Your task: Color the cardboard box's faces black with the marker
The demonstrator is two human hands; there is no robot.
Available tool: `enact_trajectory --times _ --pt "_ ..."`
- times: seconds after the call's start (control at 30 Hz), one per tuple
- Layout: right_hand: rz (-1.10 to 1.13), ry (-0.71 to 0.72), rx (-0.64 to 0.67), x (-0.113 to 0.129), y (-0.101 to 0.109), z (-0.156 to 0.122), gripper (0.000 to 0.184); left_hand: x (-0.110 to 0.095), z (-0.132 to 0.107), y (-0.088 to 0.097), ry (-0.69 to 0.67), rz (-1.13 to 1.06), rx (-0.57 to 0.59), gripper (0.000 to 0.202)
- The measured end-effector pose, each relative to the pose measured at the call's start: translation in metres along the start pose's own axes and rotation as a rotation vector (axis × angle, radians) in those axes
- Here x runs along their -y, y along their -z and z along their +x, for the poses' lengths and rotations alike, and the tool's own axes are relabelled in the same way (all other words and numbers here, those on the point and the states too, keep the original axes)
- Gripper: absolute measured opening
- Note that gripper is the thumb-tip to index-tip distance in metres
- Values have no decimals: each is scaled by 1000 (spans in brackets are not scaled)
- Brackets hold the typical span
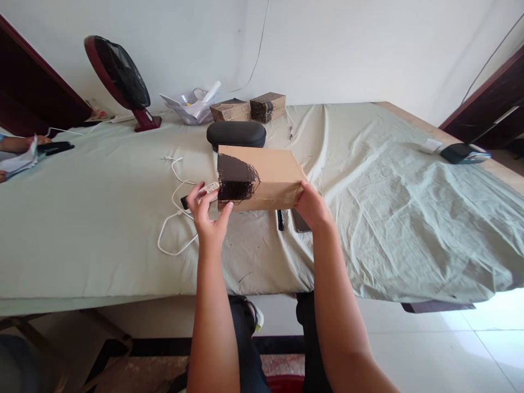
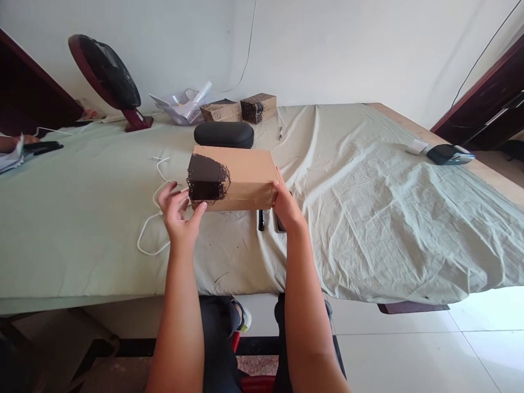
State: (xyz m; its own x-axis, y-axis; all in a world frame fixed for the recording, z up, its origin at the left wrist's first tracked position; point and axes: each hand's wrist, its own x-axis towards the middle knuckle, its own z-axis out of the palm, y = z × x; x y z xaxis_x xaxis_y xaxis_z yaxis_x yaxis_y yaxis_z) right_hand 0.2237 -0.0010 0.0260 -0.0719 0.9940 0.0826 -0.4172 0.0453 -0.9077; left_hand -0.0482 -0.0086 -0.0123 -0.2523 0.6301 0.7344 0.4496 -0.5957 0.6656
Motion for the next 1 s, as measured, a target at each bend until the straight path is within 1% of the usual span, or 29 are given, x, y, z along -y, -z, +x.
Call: enact_trajectory --times 0.03,0.1,0.2,0.27,0.33,0.4,0.5,0.57,0.63,0.8,0.87,0.93,1.0 --pt "5 11 -5 1 -2 0 77 -1 0 1 -18 55 -24 43" --pt "12 65 -27 5 -6 0 76 -2 -1 1 -7 61 -8 41" --pt "-47 150 -45 10 -6 0 75 1 -4 -1 112 -63 73 45" --pt "-107 193 -26 13 -4 -1 74 3 -5 -3 184 -148 69 50" --pt "-137 208 2 14 -1 -2 73 4 -4 -6 211 -192 36 51" --pt "-132 197 12 13 1 -3 72 2 -3 -7 200 -188 -7 48" --pt "-105 186 -3 12 3 -5 66 -1 -2 -5 149 -159 -2 44" --pt "-100 205 -3 12 1 -5 62 -1 -2 -3 125 -148 36 45" --pt "-115 239 -7 12 -2 -6 63 1 -2 0 91 -98 70 45" --pt "-143 281 -96 13 -6 -2 77 3 -1 6 -33 103 146 34" --pt "-120 301 -119 12 -3 0 74 0 -1 8 -32 131 197 30" --pt "-120 310 -114 11 2 1 69 -3 -2 9 -12 138 234 32" --pt "-142 293 -100 9 7 2 70 -5 -2 9 3 128 249 35"
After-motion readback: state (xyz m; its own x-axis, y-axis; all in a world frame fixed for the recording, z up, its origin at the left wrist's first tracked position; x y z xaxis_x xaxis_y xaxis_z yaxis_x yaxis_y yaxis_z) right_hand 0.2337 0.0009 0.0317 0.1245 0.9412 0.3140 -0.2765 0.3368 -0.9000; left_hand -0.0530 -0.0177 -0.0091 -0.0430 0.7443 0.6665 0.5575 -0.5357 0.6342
